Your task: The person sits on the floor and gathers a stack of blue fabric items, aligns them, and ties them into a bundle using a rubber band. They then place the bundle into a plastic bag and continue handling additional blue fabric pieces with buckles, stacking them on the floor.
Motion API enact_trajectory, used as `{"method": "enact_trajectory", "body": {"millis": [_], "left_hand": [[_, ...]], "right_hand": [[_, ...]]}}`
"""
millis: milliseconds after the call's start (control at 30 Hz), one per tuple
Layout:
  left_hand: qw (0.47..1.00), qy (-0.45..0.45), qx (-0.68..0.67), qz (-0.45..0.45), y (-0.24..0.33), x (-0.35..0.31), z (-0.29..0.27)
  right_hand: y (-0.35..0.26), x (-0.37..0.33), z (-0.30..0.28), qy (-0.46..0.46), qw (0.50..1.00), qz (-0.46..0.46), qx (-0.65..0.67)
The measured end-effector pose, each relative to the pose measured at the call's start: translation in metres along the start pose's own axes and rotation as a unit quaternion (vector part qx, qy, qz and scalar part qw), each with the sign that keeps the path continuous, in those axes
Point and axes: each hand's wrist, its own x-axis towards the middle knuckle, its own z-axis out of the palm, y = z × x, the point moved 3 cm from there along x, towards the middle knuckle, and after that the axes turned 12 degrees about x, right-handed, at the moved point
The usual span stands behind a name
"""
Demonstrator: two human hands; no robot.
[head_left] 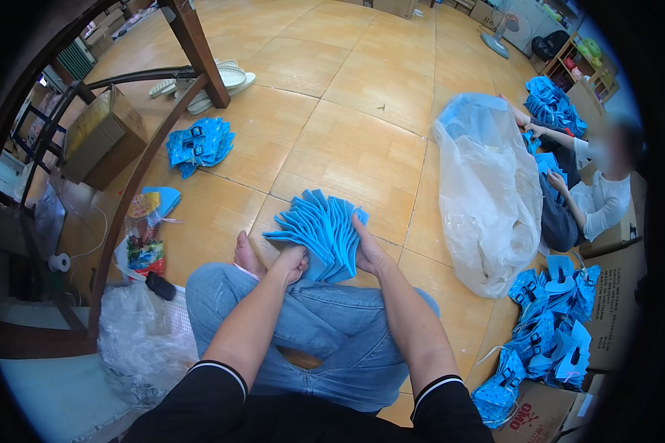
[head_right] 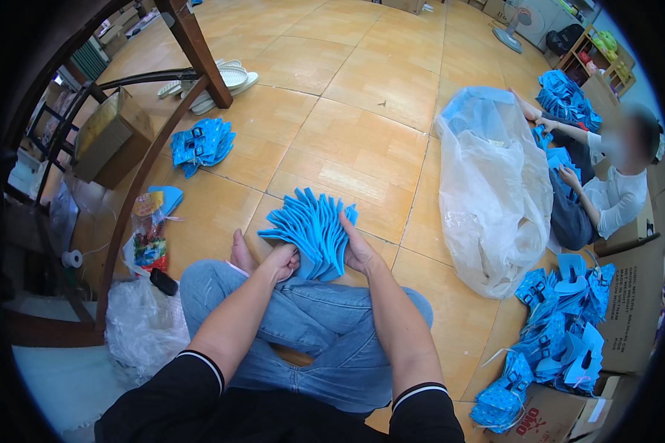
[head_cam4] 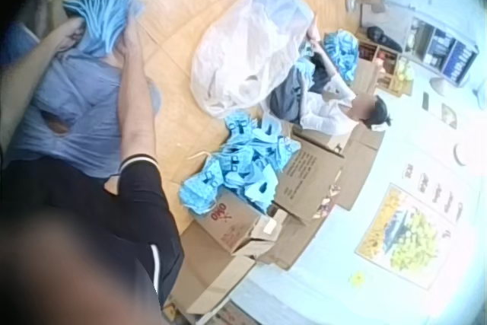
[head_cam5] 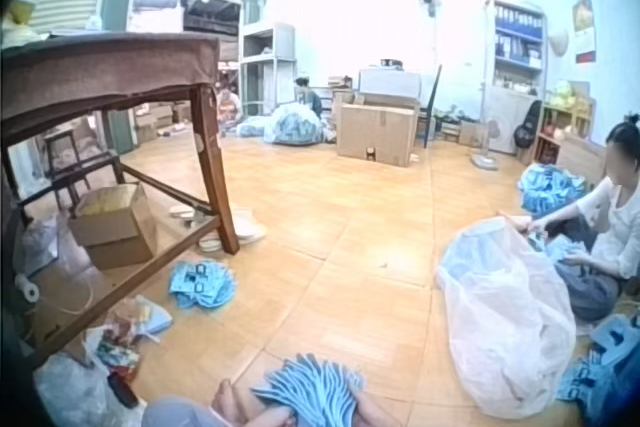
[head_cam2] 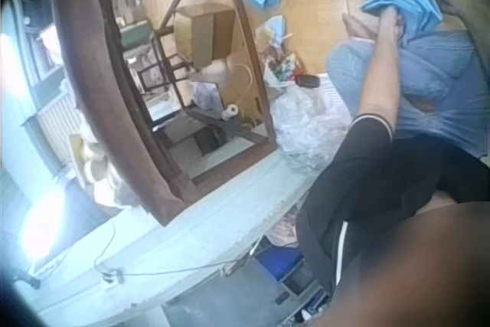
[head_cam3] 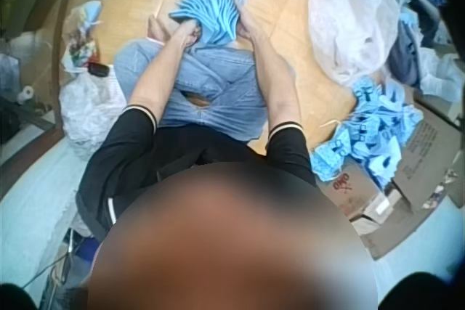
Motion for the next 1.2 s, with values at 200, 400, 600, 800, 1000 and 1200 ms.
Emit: {"method": "enact_trajectory", "body": {"millis": [200, 400, 600, 800, 1000, 1200], "left_hand": [[0.998, 0.009, 0.018, 0.054, 0.001, -0.004, 0.007], [0.999, -0.025, 0.015, 0.04, 0.007, -0.007, 0.005], [0.998, -0.031, -0.007, 0.057, 0.006, -0.007, 0.007], [0.997, -0.049, 0.009, 0.057, 0.005, -0.006, 0.006], [0.998, -0.054, 0.008, 0.039, 0.005, -0.005, 0.008], [0.997, -0.066, 0.011, 0.041, 0.003, -0.003, 0.008]], "right_hand": [[-0.002, -0.003, 0.001, -0.014, 1.0, 0.011, -0.008], [0.001, 0.0, 0.0, -0.037, 0.999, 0.021, 0.019], [-0.001, 0.001, 0.002, -0.022, 1.0, -0.006, 0.014], [-0.002, -0.001, 0.004, -0.013, 1.0, -0.018, 0.004], [-0.002, 0.003, 0.001, -0.012, 0.999, -0.043, 0.018], [-0.003, 0.001, 0.002, -0.006, 0.999, -0.03, 0.026]]}}
